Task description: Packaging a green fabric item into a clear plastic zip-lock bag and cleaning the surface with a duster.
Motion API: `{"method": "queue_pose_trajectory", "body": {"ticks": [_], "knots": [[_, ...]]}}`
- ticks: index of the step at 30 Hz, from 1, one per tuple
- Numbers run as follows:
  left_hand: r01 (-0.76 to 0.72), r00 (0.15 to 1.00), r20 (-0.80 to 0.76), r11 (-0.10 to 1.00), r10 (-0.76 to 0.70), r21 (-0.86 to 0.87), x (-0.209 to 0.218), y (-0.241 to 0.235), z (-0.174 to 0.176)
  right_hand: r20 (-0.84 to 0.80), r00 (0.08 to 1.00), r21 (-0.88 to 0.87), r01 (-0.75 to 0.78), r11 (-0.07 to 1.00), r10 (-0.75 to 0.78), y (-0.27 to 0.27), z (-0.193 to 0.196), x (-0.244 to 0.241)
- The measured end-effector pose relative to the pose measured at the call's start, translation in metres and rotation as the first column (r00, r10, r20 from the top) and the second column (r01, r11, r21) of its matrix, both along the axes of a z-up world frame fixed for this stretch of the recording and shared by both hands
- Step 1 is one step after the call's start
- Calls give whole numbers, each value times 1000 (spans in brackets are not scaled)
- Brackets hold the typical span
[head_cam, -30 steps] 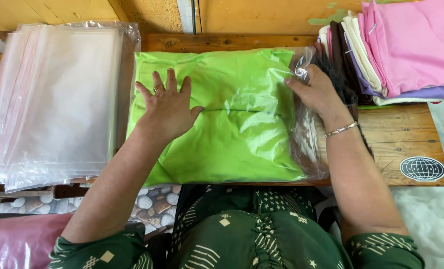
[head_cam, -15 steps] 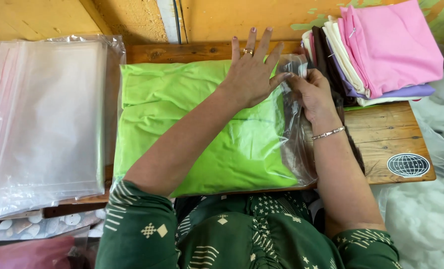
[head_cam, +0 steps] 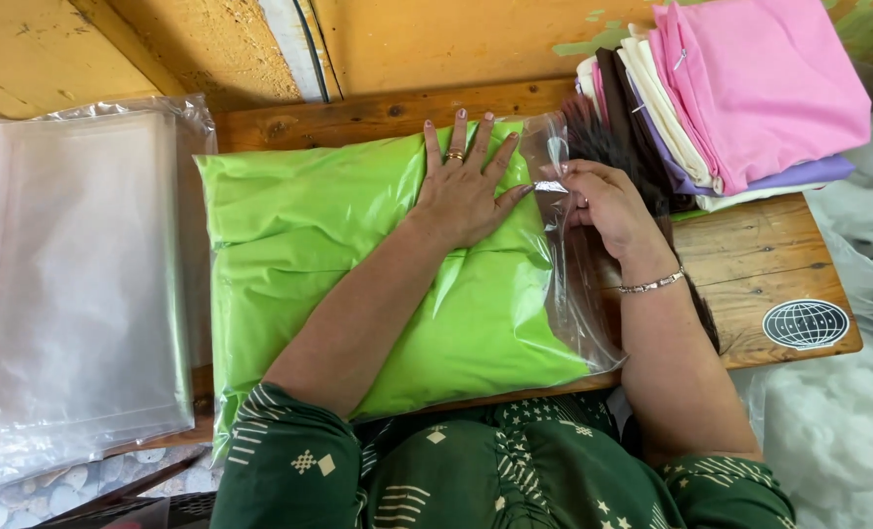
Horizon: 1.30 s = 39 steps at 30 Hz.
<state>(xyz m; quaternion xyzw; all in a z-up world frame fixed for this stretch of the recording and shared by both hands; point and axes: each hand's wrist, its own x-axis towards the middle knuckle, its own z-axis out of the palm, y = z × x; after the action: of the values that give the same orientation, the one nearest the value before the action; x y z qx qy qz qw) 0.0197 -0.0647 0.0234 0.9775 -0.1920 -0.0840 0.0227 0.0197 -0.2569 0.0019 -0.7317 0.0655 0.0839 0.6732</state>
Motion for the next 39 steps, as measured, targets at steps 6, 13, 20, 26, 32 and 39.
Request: {"method": "queue_pose_trajectory", "body": {"ticks": [6,13,20,26,32,39], "knots": [[-18,999,-41,998,15,-65,2,1,-6,170,983,-295,-14,955,66,-25,-32,14],[-6,1000,-17,998,4,-62,2,1,-10,201,979,-539,82,839,33,-42,-55,26],[22,1000,3,996,-22,-91,-9,-1,4,267,957,-537,50,842,114,-4,-30,23],[36,999,38,992,-32,-122,-13,-2,5,276,956,-314,-3,949,95,-21,-70,61],[4,1000,24,979,1,-203,-17,1,20,268,963,-305,46,951,40,-20,-65,62],[-47,998,19,967,54,-249,-11,15,22,338,931,-282,-41,959,139,-8,-28,34]]}}
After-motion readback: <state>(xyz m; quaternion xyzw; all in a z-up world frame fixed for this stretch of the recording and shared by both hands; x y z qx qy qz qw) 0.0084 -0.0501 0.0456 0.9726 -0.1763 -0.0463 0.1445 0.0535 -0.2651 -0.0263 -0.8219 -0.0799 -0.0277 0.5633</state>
